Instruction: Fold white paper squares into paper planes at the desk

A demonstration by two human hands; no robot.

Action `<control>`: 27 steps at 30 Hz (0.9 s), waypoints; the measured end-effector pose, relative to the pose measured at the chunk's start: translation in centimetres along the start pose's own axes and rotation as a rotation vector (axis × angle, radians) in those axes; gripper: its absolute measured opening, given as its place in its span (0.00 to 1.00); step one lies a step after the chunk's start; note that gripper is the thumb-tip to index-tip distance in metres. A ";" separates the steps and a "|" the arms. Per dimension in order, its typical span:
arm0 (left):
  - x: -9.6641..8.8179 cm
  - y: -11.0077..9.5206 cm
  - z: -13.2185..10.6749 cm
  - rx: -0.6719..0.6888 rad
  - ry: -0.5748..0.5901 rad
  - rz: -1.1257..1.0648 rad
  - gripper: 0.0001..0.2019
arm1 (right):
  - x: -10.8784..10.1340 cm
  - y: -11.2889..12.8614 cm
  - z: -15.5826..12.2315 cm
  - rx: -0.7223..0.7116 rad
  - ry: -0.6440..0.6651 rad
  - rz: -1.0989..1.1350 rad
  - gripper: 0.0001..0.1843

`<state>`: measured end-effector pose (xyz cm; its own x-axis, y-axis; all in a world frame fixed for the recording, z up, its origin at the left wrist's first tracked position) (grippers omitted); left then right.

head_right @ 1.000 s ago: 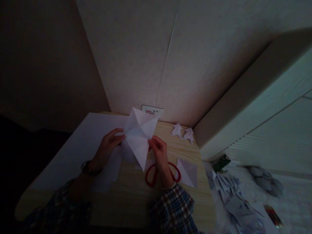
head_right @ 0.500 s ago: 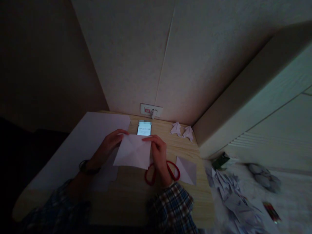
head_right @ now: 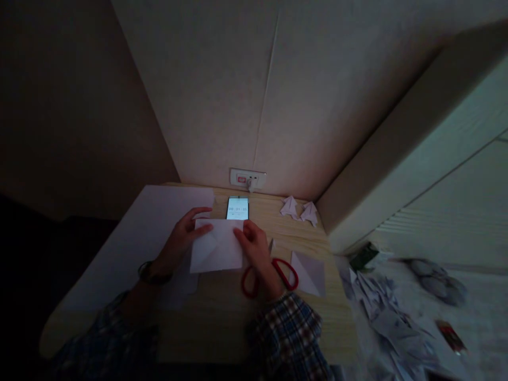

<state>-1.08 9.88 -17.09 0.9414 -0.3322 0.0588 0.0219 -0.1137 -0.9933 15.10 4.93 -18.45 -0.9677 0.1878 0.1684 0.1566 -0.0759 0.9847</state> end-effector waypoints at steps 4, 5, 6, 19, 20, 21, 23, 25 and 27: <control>1.2 0.4 -0.1 -0.030 0.069 0.002 0.26 | -0.7 0.1 0.0 -0.006 -0.070 0.002 0.15; 1.4 0.5 -0.1 -0.027 0.083 0.000 0.27 | -0.8 0.1 -0.1 -0.007 -0.081 0.001 0.15; 1.6 0.5 -0.1 -0.024 0.093 0.000 0.27 | -0.9 0.1 -0.2 -0.010 -0.088 -0.005 0.15; 1.6 1.3 -0.1 -0.053 0.081 0.003 0.34 | -1.2 2.7 -1.5 -0.243 -0.216 -0.260 0.12; 1.7 1.4 0.0 -0.050 0.078 0.005 0.34 | -1.2 2.8 -1.6 -0.251 -0.217 -0.266 0.11; 1.7 1.4 0.0 -0.047 0.072 0.005 0.33 | -1.1 2.9 -1.6 -0.252 -0.213 -0.267 0.11; 1.6 1.5 0.1 -0.040 0.057 0.004 0.33 | -1.0 2.9 -1.6 -0.237 -0.201 -0.259 0.11; 1.4 1.4 0.1 -0.030 0.036 0.008 0.32 | -1.0 2.7 -1.6 -0.213 -0.195 -0.245 0.12; 1.1 1.0 0.1 -0.008 0.001 0.011 0.31 | -0.9 2.5 -1.5 -0.198 -0.188 -0.233 0.14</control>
<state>-0.02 9.55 -18.05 0.9411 -0.3347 0.0480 0.0087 -0.1180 -0.9930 16.10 3.06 -16.20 -0.9167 0.3979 -0.0368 -0.1233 -0.1941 0.9732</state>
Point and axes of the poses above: each hand's wrist, its own z-axis towards the middle knuckle, its own x-axis out of the palm, y = z × x, the point moved 9 cm from there along z, towards the middle knuckle, and after that the axes turned 5 degrees about z, right-handed, at the moved point
